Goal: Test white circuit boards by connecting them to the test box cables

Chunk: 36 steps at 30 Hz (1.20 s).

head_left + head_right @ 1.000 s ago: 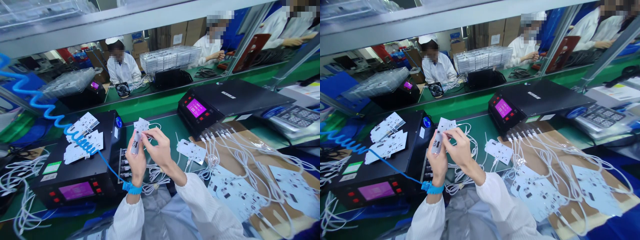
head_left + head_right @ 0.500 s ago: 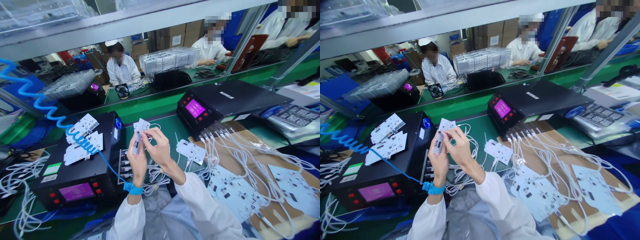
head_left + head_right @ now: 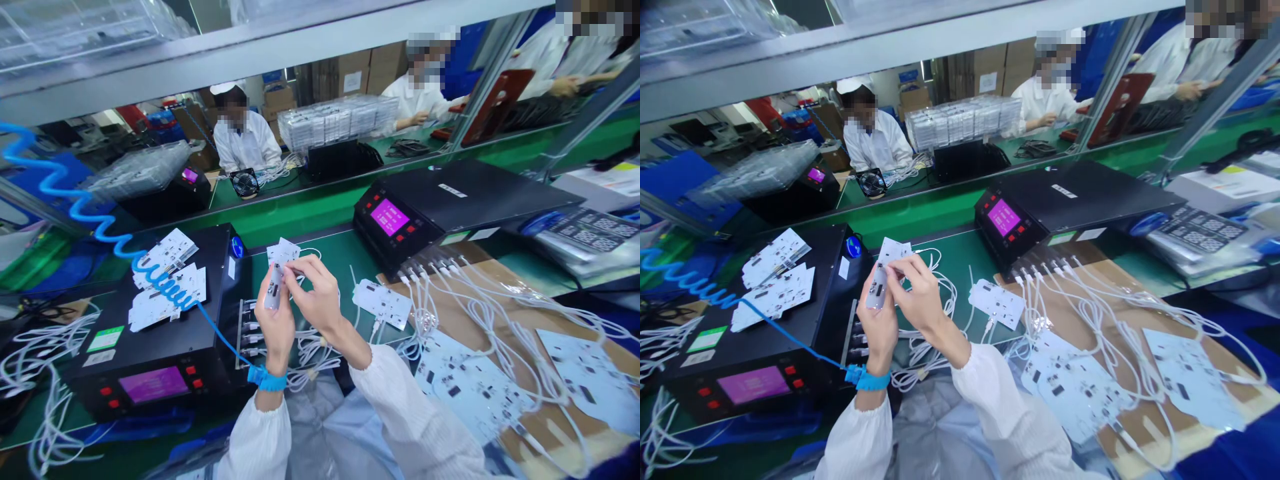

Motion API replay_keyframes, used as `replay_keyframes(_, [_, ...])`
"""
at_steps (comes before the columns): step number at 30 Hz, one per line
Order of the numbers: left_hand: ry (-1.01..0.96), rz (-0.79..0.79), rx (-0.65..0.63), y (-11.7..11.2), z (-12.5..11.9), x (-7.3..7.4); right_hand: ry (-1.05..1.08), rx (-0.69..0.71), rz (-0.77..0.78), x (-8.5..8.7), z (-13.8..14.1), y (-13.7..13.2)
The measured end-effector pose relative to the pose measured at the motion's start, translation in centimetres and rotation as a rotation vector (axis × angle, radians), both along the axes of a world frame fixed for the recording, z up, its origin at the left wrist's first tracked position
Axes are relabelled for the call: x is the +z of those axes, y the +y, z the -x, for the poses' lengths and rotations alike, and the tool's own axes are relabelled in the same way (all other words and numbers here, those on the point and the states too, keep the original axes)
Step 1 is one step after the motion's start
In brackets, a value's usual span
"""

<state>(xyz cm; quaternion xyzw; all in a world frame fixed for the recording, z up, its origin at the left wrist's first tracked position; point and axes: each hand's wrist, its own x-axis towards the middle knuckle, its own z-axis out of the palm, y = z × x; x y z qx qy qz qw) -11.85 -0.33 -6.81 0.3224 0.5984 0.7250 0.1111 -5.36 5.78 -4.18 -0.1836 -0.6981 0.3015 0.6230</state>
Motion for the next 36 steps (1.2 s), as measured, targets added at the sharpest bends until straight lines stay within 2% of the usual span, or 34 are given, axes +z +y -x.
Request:
replay_keyframes(11, [0.052, 0.062, -0.047, -0.2, -0.3, 0.6, -0.05, -0.057, -0.099, -0.1, -0.2, 0.3])
replay_keyframes(19, [0.047, 0.053, -0.062, 0.0, 0.0, 0.8, -0.025, -0.01, -0.035, 0.1, -0.2, 0.3])
replay_keyframes(27, [0.125, 0.016, -0.047, 0.0, -0.2, 1.5, -0.006, 0.045, -0.006, 0.0, -0.2, 0.7])
replay_keyframes(36, [0.274, 0.06, -0.103, -0.3, 0.3, 1.9, -0.029, -0.081, -0.061, 0.3, -0.4, 0.3])
